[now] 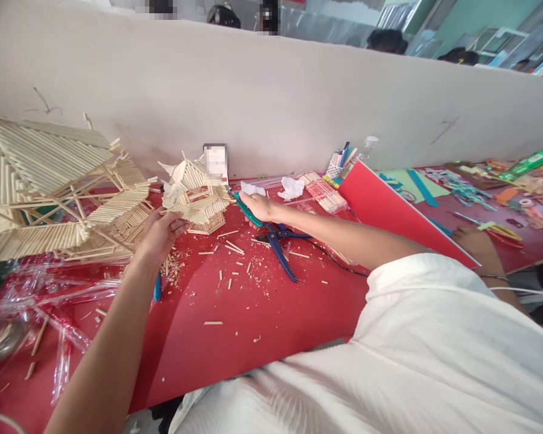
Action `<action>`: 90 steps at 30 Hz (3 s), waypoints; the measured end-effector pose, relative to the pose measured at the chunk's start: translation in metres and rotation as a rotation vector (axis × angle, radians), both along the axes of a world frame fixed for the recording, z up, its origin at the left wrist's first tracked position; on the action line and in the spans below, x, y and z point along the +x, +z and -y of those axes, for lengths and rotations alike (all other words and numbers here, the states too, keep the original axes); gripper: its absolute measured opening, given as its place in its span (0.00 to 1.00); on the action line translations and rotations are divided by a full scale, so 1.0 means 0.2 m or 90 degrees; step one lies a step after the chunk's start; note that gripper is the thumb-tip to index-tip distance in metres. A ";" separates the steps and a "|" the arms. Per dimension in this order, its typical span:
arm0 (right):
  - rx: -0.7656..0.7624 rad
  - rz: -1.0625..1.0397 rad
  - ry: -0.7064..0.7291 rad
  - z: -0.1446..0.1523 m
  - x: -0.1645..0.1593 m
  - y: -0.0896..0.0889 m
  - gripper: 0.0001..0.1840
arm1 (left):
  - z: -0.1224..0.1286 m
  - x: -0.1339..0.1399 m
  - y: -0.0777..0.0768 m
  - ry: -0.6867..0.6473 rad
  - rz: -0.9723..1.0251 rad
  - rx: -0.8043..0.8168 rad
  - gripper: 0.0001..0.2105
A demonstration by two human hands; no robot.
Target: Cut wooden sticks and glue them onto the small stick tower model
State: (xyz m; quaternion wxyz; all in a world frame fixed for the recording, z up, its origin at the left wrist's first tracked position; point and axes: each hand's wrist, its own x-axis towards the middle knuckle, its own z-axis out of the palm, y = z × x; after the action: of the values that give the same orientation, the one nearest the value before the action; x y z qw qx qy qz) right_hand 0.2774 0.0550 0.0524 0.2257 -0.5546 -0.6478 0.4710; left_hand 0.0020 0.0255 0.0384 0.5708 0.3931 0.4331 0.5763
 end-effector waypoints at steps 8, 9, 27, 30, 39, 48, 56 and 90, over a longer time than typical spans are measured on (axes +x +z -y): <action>0.012 -0.022 -0.009 -0.02 0.00 0.04 0.38 | 0.00 0.00 0.01 0.001 -0.007 0.001 0.17; -0.021 -0.021 -0.014 -0.01 0.00 0.06 0.38 | 0.00 0.00 0.01 -0.002 -0.008 -0.001 0.17; -0.121 -0.034 -0.058 0.03 0.01 0.12 0.30 | 0.00 0.01 0.02 -0.015 -0.019 -0.016 0.15; -0.105 -0.035 -0.062 0.03 -0.01 0.11 0.31 | 0.00 0.01 0.02 -0.016 -0.021 -0.019 0.15; -0.060 -0.048 -0.048 0.02 0.00 0.03 0.34 | 0.00 0.01 0.01 -0.008 -0.006 -0.020 0.15; -0.023 -0.060 -0.044 0.01 -0.01 -0.01 0.37 | 0.00 0.01 0.02 -0.008 -0.004 -0.018 0.15; -0.122 -0.101 -0.076 0.05 0.01 0.06 0.33 | 0.00 0.02 0.03 0.008 0.007 -0.020 0.14; -0.130 -0.091 -0.086 0.17 0.01 0.11 0.26 | 0.00 0.00 0.00 -0.013 -0.016 -0.002 0.16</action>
State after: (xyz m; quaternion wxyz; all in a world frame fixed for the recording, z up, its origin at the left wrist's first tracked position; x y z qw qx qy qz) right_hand 0.2788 0.0213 0.0749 0.2451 -0.5823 -0.5398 0.5564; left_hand 0.0023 0.0251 0.0375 0.5716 0.4039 0.4371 0.5649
